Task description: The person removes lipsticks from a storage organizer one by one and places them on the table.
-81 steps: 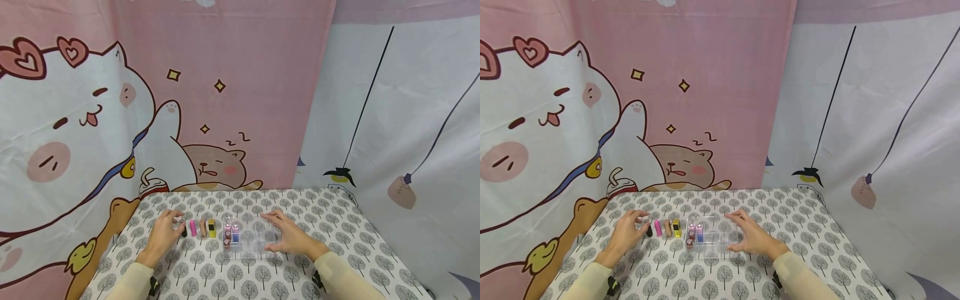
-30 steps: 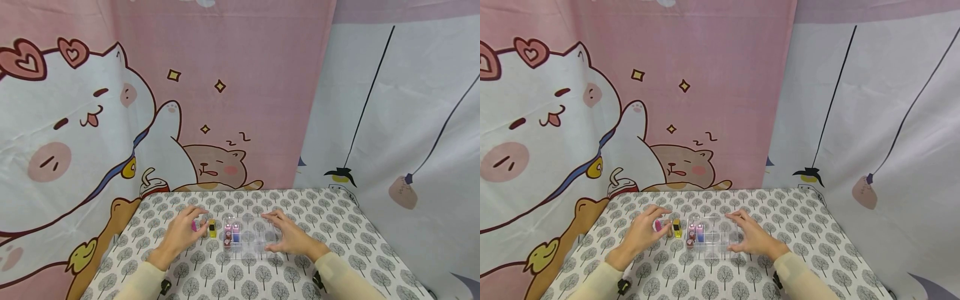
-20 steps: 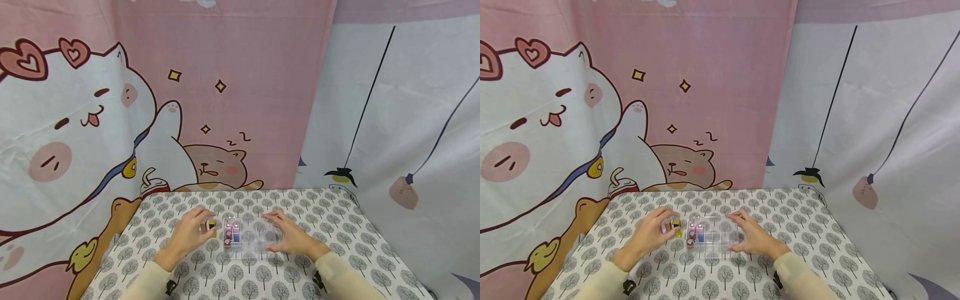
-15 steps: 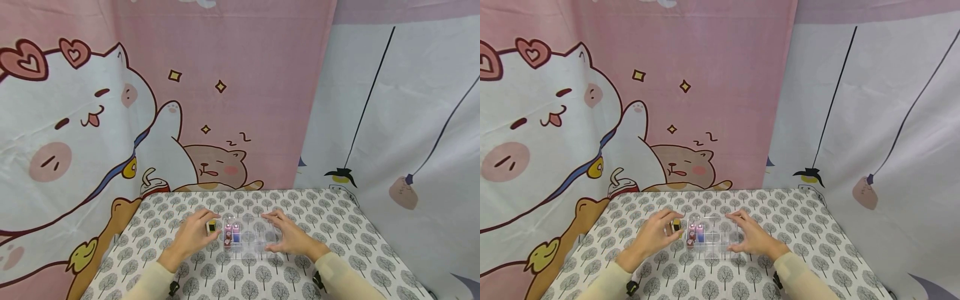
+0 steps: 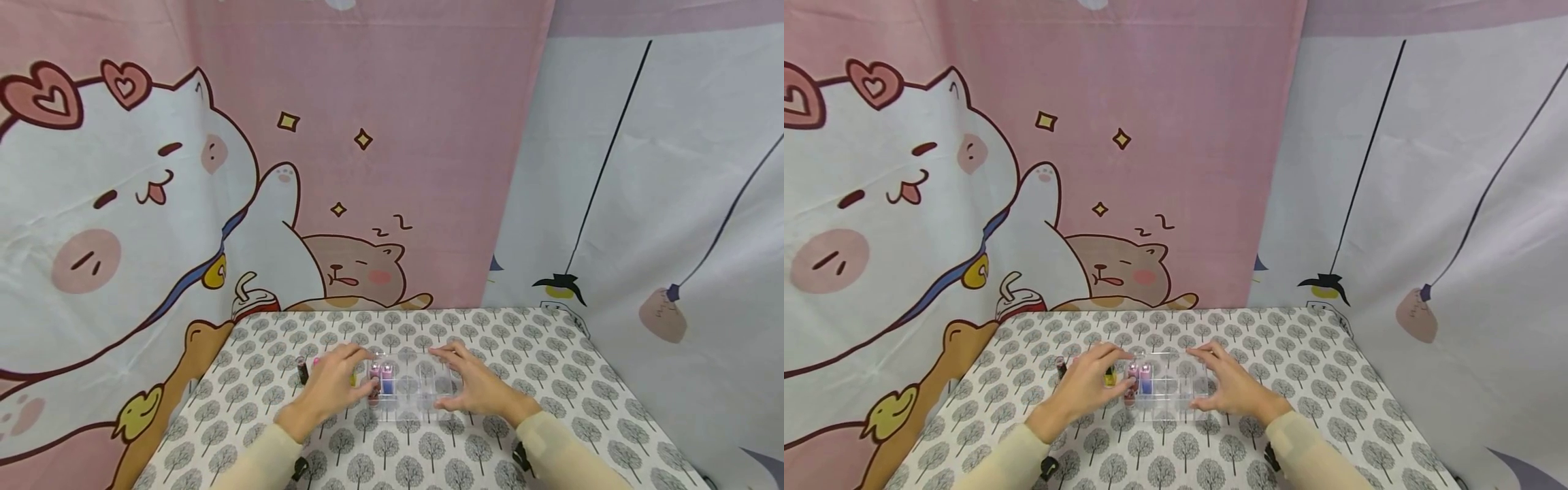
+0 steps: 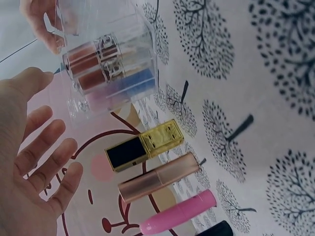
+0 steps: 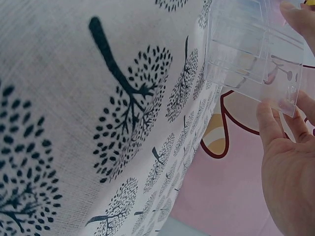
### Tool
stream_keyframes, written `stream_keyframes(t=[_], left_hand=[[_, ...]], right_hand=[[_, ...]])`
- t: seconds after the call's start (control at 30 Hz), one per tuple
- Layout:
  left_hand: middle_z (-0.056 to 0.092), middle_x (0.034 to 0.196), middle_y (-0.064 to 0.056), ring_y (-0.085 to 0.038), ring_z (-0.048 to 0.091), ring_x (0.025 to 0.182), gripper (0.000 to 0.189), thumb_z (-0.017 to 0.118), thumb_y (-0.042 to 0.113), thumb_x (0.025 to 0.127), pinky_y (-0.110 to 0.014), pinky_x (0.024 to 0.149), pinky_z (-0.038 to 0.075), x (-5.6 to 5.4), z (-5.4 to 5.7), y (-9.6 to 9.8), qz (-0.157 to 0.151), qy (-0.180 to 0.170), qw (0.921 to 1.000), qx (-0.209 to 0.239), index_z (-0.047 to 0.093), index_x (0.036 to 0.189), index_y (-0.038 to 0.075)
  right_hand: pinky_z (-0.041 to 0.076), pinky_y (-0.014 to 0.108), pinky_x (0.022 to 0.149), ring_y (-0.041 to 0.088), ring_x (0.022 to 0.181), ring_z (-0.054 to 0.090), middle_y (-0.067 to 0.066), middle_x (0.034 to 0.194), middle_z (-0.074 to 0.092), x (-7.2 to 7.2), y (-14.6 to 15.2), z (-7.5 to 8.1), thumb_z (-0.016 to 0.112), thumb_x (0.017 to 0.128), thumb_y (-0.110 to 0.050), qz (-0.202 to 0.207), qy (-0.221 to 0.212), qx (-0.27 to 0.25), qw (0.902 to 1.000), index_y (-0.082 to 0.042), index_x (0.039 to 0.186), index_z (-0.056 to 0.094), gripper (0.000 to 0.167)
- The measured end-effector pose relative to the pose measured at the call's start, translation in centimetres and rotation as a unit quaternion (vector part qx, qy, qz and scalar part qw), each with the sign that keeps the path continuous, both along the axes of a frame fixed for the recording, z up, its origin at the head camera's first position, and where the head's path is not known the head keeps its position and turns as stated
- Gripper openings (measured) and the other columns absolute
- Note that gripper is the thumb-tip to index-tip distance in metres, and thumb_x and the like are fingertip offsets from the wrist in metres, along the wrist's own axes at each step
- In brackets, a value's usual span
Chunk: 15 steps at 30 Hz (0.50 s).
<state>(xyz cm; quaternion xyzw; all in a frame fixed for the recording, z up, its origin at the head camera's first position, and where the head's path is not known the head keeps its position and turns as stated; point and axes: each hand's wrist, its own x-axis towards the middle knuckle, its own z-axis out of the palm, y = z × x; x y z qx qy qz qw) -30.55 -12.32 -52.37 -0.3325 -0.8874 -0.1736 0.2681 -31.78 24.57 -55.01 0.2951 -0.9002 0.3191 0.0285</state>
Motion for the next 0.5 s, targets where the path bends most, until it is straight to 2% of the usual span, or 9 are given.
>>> stream_keyframes(t=[0.17, 0.3, 0.37, 0.5], left_hand=[[0.084, 0.124, -0.002, -0.021, 0.080, 0.116, 0.049, 0.100, 0.034, 0.092, -0.041, 0.107, 0.071, -0.2, -0.1, 0.7, -0.003, 0.000, 1.0000, -0.008, 0.082, 0.132, 0.014], [0.084, 0.129, -0.001, -0.024, 0.079, 0.124, 0.050, 0.101, 0.037, 0.091, -0.048, 0.115, 0.068, -0.3, -0.1, 1.2, 0.004, -0.015, 0.9998, -0.013, 0.082, 0.133, 0.018], [0.084, 0.131, -0.001, -0.025, 0.079, 0.126, 0.050, 0.101, 0.038, 0.091, -0.053, 0.118, 0.067, -0.4, -0.2, 1.5, 0.009, -0.020, 0.9996, -0.015, 0.082, 0.133, 0.020], [0.084, 0.132, -0.001, -0.025, 0.079, 0.124, 0.050, 0.101, 0.044, 0.092, -0.053, 0.114, 0.068, -0.6, -0.3, 2.0, 0.021, -0.020, 0.9993, -0.024, 0.082, 0.133, 0.021]], right_hand=[[0.065, 0.064, 0.119, 0.042, 0.147, 0.065, 0.002, 0.169, 0.051, 0.1, 0.1, -0.1, 0.103, 0.085, -0.052, -0.002, -0.008, -0.002, 1.0000, -0.035, 0.179, 0.045, 0.112], [0.065, 0.063, 0.119, 0.041, 0.147, 0.065, 0.002, 0.169, 0.051, 0.1, 0.0, 0.0, 0.103, 0.085, -0.051, -0.001, -0.004, 0.000, 1.0000, -0.033, 0.179, 0.045, 0.112], [0.065, 0.062, 0.119, 0.040, 0.147, 0.066, 0.001, 0.168, 0.051, 0.1, 0.0, 0.1, 0.103, 0.085, -0.051, 0.000, -0.002, 0.002, 1.0000, -0.033, 0.179, 0.044, 0.112], [0.066, 0.060, 0.119, 0.038, 0.145, 0.066, 0.000, 0.167, 0.052, 0.0, 0.0, 0.1, 0.104, 0.085, -0.050, 0.000, 0.002, 0.004, 1.0000, -0.032, 0.179, 0.045, 0.112]])
